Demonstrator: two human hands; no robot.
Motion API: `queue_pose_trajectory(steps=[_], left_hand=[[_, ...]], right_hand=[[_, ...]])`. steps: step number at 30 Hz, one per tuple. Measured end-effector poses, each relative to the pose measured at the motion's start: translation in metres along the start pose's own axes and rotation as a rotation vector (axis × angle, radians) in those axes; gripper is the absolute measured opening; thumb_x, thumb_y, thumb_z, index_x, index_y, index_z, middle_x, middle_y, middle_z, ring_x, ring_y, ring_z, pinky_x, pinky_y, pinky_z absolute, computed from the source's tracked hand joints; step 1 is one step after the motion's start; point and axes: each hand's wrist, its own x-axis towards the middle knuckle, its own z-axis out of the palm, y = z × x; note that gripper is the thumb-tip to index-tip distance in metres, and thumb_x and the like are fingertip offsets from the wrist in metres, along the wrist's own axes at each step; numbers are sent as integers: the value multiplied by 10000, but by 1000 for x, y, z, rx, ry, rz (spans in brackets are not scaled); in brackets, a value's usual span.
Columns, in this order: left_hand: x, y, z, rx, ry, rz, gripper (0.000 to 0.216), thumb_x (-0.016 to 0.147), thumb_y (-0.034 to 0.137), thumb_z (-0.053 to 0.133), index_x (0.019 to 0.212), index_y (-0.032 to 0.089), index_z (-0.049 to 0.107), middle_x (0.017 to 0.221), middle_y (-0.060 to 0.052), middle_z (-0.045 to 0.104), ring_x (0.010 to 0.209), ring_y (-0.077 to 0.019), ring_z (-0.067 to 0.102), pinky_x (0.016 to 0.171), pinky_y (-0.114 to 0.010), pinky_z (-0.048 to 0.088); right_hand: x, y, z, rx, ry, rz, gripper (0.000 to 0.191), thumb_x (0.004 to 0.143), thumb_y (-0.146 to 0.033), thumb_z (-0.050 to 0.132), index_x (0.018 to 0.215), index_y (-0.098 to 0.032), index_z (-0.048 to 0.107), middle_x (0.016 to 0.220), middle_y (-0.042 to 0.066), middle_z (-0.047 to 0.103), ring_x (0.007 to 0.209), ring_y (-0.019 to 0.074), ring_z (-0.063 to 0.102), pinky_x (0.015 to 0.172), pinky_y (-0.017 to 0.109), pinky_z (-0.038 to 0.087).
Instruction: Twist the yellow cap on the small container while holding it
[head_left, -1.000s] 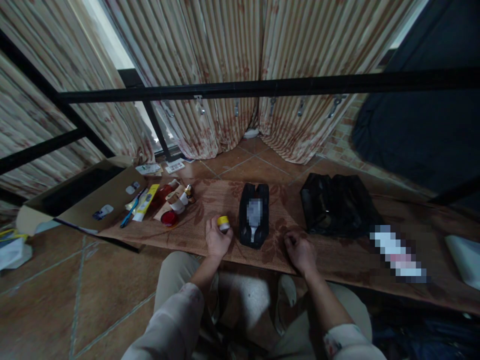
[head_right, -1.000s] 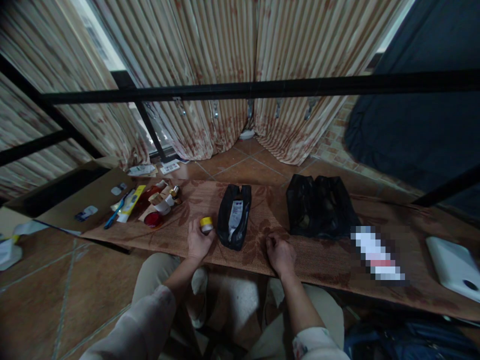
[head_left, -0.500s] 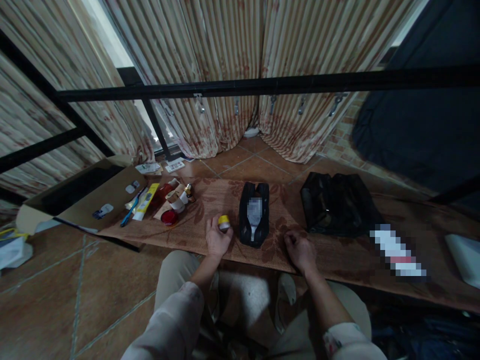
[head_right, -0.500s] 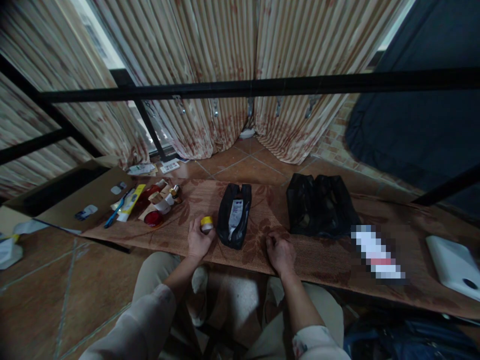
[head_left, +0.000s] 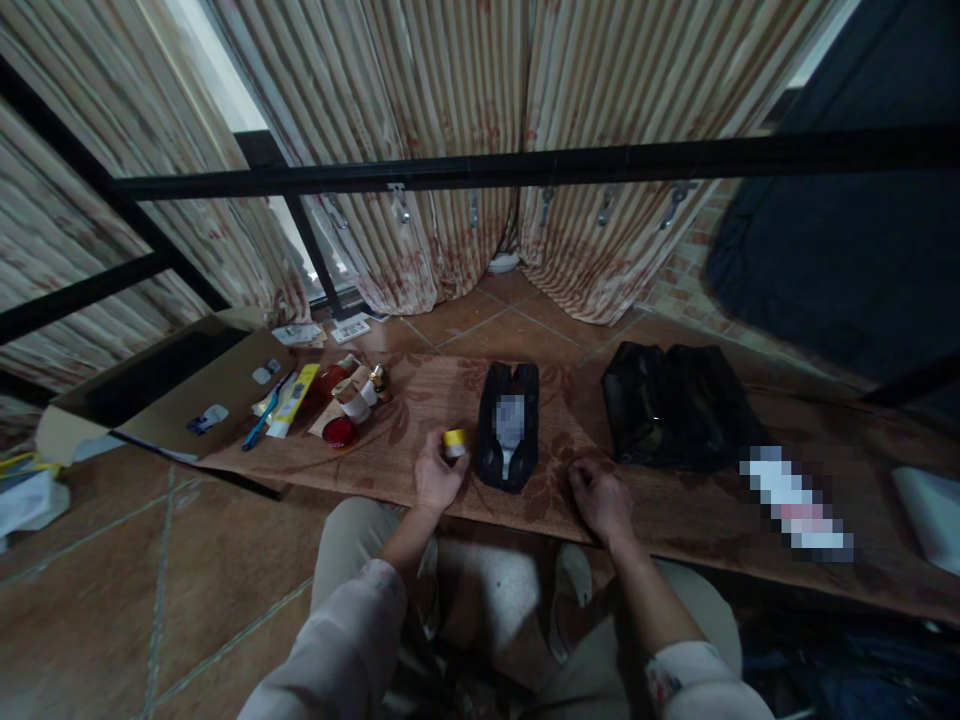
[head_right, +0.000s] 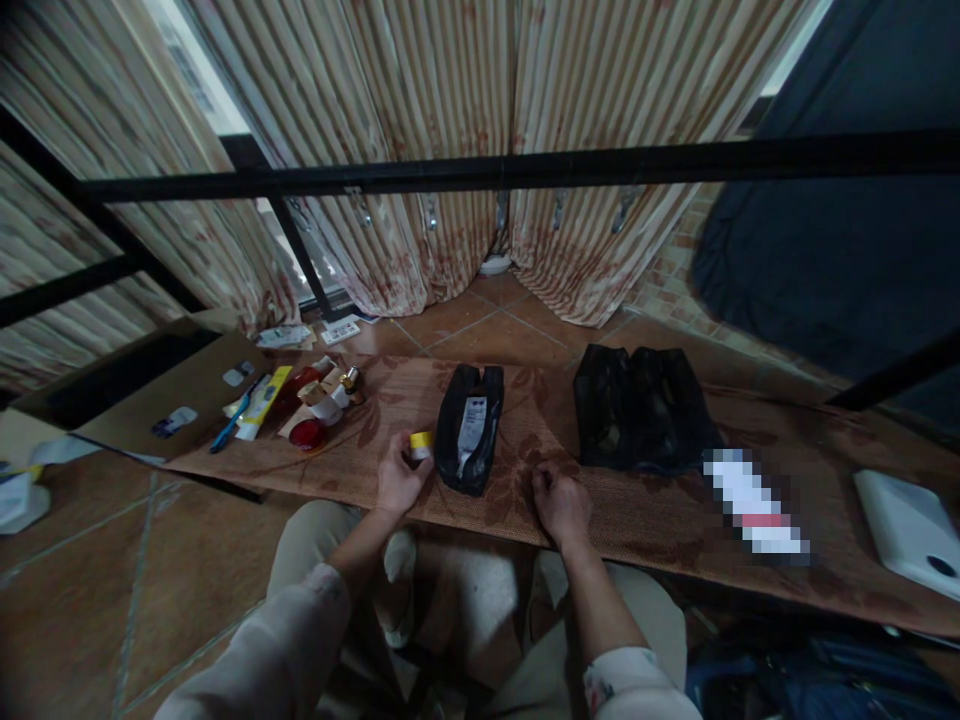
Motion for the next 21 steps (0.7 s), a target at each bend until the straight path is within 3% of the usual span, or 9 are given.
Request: queue_pose_trajectory(steps=[21], left_hand=[[-1, 11, -4, 68, -15, -61, 450, 692, 237, 585, 1114, 221, 430, 936, -23, 611, 811, -162, 608, 740, -282, 461]], right_hand=[[3, 8, 9, 9, 28, -29, 254, 873, -377, 452, 960, -255, 657, 794, 35, 667, 669, 152, 562, 543, 232, 282]])
